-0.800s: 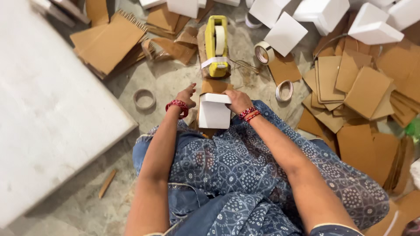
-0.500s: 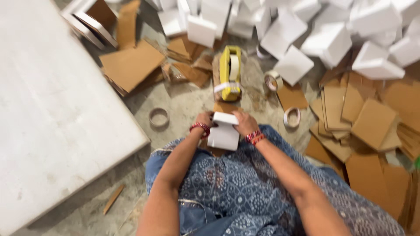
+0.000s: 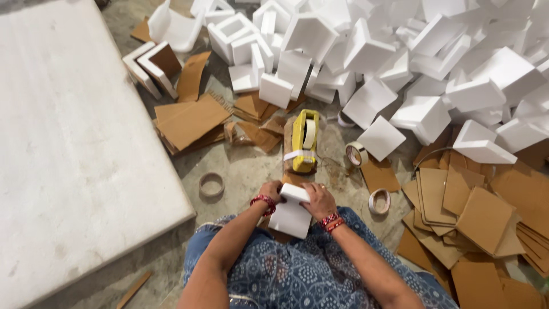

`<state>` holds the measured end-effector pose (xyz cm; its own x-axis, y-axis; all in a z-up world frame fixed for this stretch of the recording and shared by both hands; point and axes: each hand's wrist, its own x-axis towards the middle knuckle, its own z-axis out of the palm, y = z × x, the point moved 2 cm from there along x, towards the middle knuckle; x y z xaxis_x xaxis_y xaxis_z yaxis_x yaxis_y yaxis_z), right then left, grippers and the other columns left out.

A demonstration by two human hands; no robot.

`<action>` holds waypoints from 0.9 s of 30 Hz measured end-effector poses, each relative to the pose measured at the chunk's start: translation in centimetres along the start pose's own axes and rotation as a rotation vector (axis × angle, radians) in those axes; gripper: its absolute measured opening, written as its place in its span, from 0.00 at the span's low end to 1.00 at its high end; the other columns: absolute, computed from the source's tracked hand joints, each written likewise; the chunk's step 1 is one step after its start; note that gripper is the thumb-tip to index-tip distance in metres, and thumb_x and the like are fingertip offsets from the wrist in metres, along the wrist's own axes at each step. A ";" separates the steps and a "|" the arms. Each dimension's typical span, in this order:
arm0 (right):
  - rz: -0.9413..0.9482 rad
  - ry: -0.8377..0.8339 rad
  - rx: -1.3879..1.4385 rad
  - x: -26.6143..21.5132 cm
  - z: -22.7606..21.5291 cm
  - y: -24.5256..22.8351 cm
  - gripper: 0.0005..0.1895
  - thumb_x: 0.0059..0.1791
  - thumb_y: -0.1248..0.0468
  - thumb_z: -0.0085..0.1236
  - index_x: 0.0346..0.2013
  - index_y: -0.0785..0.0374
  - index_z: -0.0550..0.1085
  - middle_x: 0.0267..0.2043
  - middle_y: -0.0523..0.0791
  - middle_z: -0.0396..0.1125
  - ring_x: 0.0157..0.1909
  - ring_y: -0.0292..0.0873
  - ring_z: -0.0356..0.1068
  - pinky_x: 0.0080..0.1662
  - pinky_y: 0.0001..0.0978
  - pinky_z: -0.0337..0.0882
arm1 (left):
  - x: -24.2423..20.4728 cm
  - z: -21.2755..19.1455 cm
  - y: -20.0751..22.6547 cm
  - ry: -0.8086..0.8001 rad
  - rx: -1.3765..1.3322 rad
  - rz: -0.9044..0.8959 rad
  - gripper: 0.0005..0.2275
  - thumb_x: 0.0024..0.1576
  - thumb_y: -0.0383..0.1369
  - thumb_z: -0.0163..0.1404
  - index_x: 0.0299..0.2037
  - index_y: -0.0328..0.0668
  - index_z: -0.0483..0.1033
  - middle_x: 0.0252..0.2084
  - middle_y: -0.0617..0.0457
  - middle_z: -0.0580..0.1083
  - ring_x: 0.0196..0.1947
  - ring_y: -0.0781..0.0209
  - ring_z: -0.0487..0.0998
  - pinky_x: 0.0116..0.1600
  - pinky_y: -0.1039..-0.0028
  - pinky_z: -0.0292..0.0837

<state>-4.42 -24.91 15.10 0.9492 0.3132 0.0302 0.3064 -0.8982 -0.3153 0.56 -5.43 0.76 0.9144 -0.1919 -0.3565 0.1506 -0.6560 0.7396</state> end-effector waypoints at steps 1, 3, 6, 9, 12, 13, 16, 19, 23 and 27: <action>-0.015 -0.013 -0.009 -0.1 0.1 0.0 0.36 0.35 0.56 0.75 0.56 0.54 0.71 0.50 0.44 0.70 0.52 0.50 0.70 0.53 0.44 0.72 | 0.0 -0.1 0.0 0.003 0.012 -0.011 0.23 0.35 0.32 0.71 0.43 0.43 0.81 0.42 0.46 0.81 0.44 0.50 0.83 0.52 0.65 0.77; -0.025 0.001 0.009 0.0 0.4 0.4 0.34 0.36 0.56 0.75 0.55 0.54 0.72 0.50 0.44 0.70 0.52 0.50 0.70 0.53 0.43 0.73 | -0.1 0.2 0.0 0.003 0.033 -0.035 0.21 0.37 0.32 0.71 0.42 0.42 0.81 0.42 0.45 0.81 0.44 0.49 0.83 0.52 0.64 0.77; -0.010 0.027 0.006 0.1 1.9 0.7 0.33 0.35 0.56 0.75 0.52 0.56 0.72 0.49 0.46 0.69 0.52 0.51 0.70 0.50 0.43 0.74 | -0.1 0.3 -0.1 0.004 -0.021 -0.047 0.22 0.36 0.30 0.70 0.43 0.42 0.80 0.41 0.45 0.82 0.43 0.50 0.83 0.51 0.65 0.78; -0.003 0.017 0.004 -0.1 2.7 1.4 0.30 0.36 0.56 0.75 0.49 0.56 0.72 0.48 0.46 0.69 0.52 0.51 0.71 0.49 0.43 0.74 | -0.3 -0.1 0.0 -0.013 -0.023 -0.058 0.22 0.35 0.29 0.71 0.42 0.42 0.79 0.40 0.46 0.81 0.43 0.50 0.83 0.50 0.65 0.78; -0.012 0.008 0.024 -0.1 2.9 1.4 0.29 0.37 0.56 0.75 0.47 0.56 0.71 0.48 0.46 0.69 0.52 0.51 0.71 0.48 0.43 0.74 | -1.5 -1.4 1.7 -0.015 0.036 0.006 0.22 0.39 0.32 0.70 0.45 0.44 0.80 0.46 0.44 0.82 0.48 0.48 0.82 0.53 0.66 0.77; -0.021 0.008 0.022 0.0 2.7 1.8 0.29 0.37 0.56 0.75 0.48 0.57 0.71 0.48 0.46 0.69 0.52 0.51 0.71 0.48 0.44 0.74 | -1.7 -1.8 3.2 -0.046 0.124 0.017 0.25 0.40 0.33 0.71 0.49 0.46 0.78 0.50 0.45 0.79 0.52 0.48 0.79 0.57 0.64 0.75; -0.031 0.048 0.043 -0.4 2.4 1.8 0.30 0.36 0.57 0.74 0.49 0.55 0.71 0.47 0.46 0.70 0.52 0.51 0.71 0.47 0.43 0.75 | -4.0 -4.7 7.4 -0.078 0.328 0.088 0.32 0.41 0.35 0.71 0.58 0.53 0.73 0.61 0.50 0.72 0.62 0.50 0.70 0.65 0.54 0.62; 0.041 0.034 0.023 -0.7 3.1 1.5 0.30 0.36 0.56 0.75 0.49 0.54 0.72 0.46 0.45 0.71 0.50 0.51 0.71 0.47 0.45 0.74 | -6.5 -5.8 10.5 0.008 0.423 0.280 0.34 0.42 0.34 0.68 0.63 0.56 0.70 0.67 0.53 0.67 0.69 0.52 0.62 0.70 0.40 0.40; -0.001 0.096 0.051 -0.3 3.5 1.5 0.31 0.35 0.59 0.75 0.48 0.57 0.71 0.49 0.45 0.72 0.51 0.51 0.71 0.48 0.43 0.74 | -6.7 -3.0 11.4 0.116 0.581 0.506 0.28 0.48 0.32 0.62 0.61 0.43 0.69 0.62 0.47 0.70 0.67 0.50 0.64 0.73 0.41 0.40; -0.016 0.122 0.047 -0.7 4.4 2.0 0.31 0.35 0.60 0.75 0.48 0.58 0.70 0.48 0.46 0.71 0.53 0.51 0.71 0.50 0.42 0.73 | -5.7 -1.3 10.0 0.129 0.586 0.551 0.21 0.55 0.28 0.55 0.60 0.41 0.71 0.54 0.48 0.74 0.59 0.51 0.71 0.68 0.59 0.61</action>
<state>-4.77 -25.57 10.32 0.9468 0.2848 0.1497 0.3204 -0.8769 -0.3583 -2.63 -9.98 10.97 0.8415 -0.5361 0.0667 -0.5217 -0.7743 0.3582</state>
